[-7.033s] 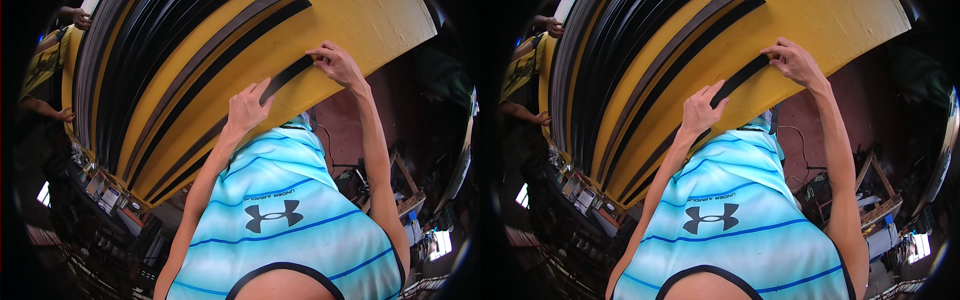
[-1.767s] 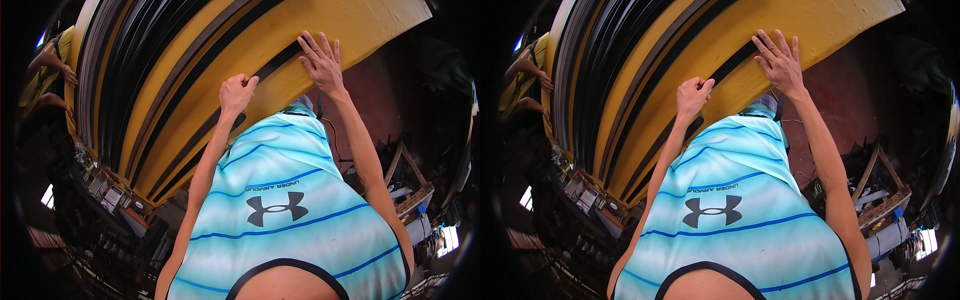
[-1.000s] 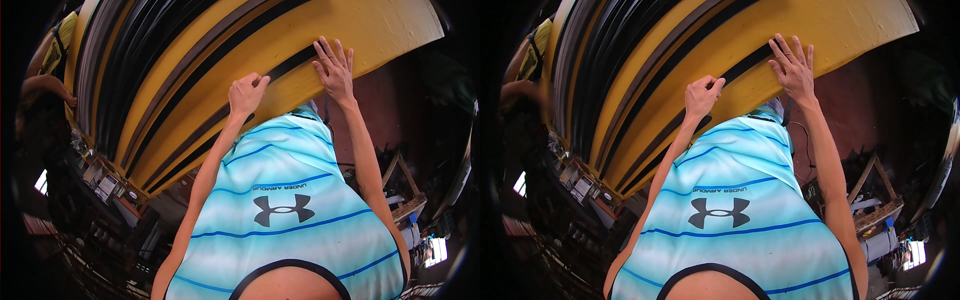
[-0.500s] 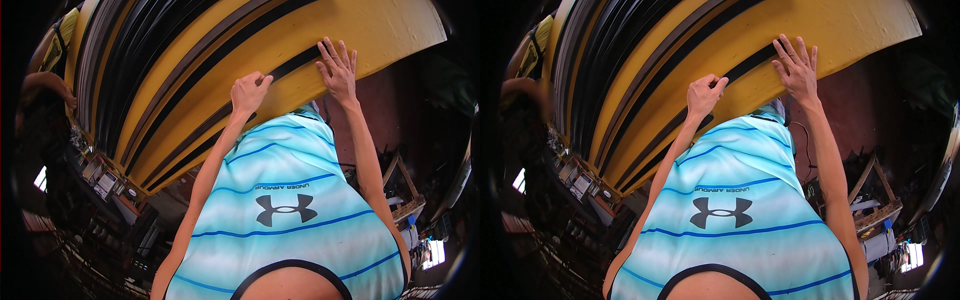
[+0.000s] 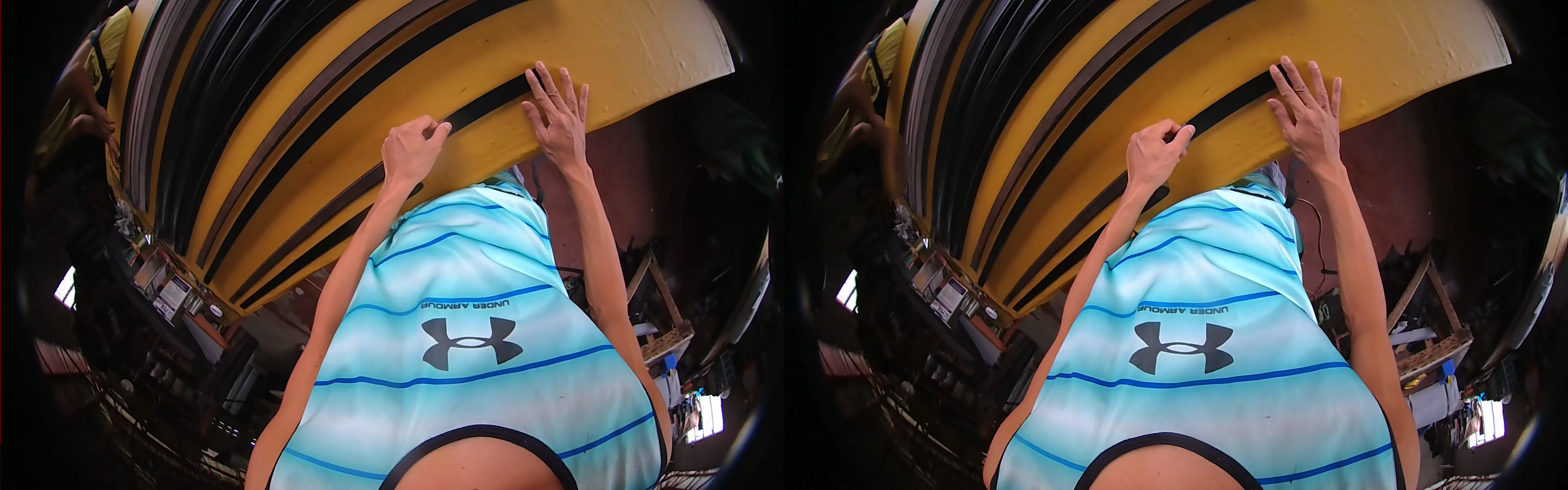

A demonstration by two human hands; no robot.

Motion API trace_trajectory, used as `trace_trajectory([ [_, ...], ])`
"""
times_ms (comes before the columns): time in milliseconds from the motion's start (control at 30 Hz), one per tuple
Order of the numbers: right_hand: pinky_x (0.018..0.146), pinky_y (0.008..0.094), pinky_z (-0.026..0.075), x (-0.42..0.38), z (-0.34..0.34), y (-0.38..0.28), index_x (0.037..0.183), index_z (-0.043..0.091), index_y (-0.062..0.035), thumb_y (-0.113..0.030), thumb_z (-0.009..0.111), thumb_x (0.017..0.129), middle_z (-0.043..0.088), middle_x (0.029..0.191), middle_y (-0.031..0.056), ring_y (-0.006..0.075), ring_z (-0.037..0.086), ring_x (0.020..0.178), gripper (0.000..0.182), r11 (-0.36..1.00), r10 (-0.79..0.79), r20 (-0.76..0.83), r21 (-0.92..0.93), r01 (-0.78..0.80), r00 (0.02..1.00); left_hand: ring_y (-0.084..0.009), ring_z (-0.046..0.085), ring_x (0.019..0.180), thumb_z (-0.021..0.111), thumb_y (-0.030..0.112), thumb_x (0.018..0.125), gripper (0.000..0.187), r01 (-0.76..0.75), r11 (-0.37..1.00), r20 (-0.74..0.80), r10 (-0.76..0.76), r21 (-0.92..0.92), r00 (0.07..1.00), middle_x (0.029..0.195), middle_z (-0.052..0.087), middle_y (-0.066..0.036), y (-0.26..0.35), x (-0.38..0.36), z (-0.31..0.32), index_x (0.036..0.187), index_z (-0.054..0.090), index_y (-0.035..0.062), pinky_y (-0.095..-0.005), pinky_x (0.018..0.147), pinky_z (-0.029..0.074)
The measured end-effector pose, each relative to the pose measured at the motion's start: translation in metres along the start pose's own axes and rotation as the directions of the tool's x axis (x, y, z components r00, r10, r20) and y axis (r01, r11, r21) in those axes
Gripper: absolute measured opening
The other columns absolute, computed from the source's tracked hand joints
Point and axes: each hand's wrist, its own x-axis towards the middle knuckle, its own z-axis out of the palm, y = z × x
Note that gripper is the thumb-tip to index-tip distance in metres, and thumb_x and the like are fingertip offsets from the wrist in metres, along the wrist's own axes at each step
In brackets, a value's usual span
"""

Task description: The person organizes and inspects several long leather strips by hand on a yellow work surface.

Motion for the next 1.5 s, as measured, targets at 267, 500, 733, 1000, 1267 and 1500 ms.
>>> trace_trajectory([
  [267,0.127,0.0536,0.005,0.000,0.001,0.000,0.153,0.044,-0.0409,-0.050,0.052,0.102,0.033,0.164,-0.0149,0.0229,0.020,0.155,0.053,1.000,-0.008,-0.024,0.003,0.008,1.000,-0.0304,0.069,0.071,0.068,0.041,0.089,0.034,0.017,1.000,0.023,-0.017,-0.010,1.000,0.072,0.073,-0.009,-0.001,0.001,-0.001,0.080,0.074,0.0080,-0.0396,0.070,0.053],
  [500,0.127,0.0548,0.006,-0.001,-0.001,-0.001,0.154,0.040,-0.0418,-0.051,0.051,0.102,0.032,0.164,-0.0167,0.0237,0.023,0.154,0.055,1.000,0.003,-0.015,0.002,-0.003,1.000,-0.0191,0.067,0.063,0.067,0.039,0.090,0.035,0.027,1.000,0.045,-0.027,0.007,0.999,0.064,0.070,-0.003,0.004,0.001,-0.004,0.079,0.073,0.0070,-0.0346,0.067,0.051],
  [733,0.127,0.0551,0.006,-0.002,0.003,-0.001,0.158,0.032,-0.0402,-0.052,0.050,0.101,0.034,0.163,-0.0154,0.0251,0.027,0.153,0.061,0.999,0.013,-0.064,0.053,-0.009,0.998,-0.0134,0.064,0.056,0.069,0.037,0.091,0.035,0.019,0.998,0.058,-0.015,-0.062,0.998,0.064,0.069,-0.003,0.006,0.002,-0.006,0.078,0.072,0.0041,-0.0301,0.062,0.050],
  [1000,0.127,0.0551,0.007,-0.002,0.003,0.001,0.159,0.030,-0.0381,-0.052,0.053,0.101,0.034,0.163,-0.0142,0.0253,0.028,0.153,0.065,0.999,0.010,-0.072,0.050,-0.006,0.997,-0.0124,0.064,0.056,0.069,0.036,0.092,0.035,0.009,0.998,0.055,-0.006,-0.055,0.998,0.065,0.070,-0.004,0.005,0.004,-0.004,0.081,0.072,0.0037,-0.0288,0.060,0.050],
  [1267,0.126,0.0565,0.007,-0.001,0.005,0.003,0.159,0.031,-0.0377,-0.051,0.053,0.100,0.035,0.163,-0.0142,0.0254,0.028,0.152,0.064,0.999,0.000,-0.066,0.042,0.003,0.998,-0.0129,0.064,0.056,0.069,0.038,0.092,0.035,0.034,0.999,0.047,-0.032,-0.032,0.998,0.065,0.070,-0.004,0.008,0.003,-0.005,0.082,0.073,0.0043,-0.0293,0.063,0.051],
  [1500,0.126,0.0565,0.009,-0.001,0.003,0.002,0.159,0.032,-0.0368,-0.050,0.053,0.101,0.035,0.162,-0.0140,0.0253,0.027,0.153,0.063,1.000,0.002,-0.053,0.016,-0.001,0.999,-0.0136,0.065,0.058,0.068,0.038,0.092,0.034,0.020,1.000,0.050,-0.020,-0.006,0.999,0.065,0.069,-0.002,0.011,0.001,-0.006,0.081,0.073,0.0066,-0.0308,0.064,0.051],
])
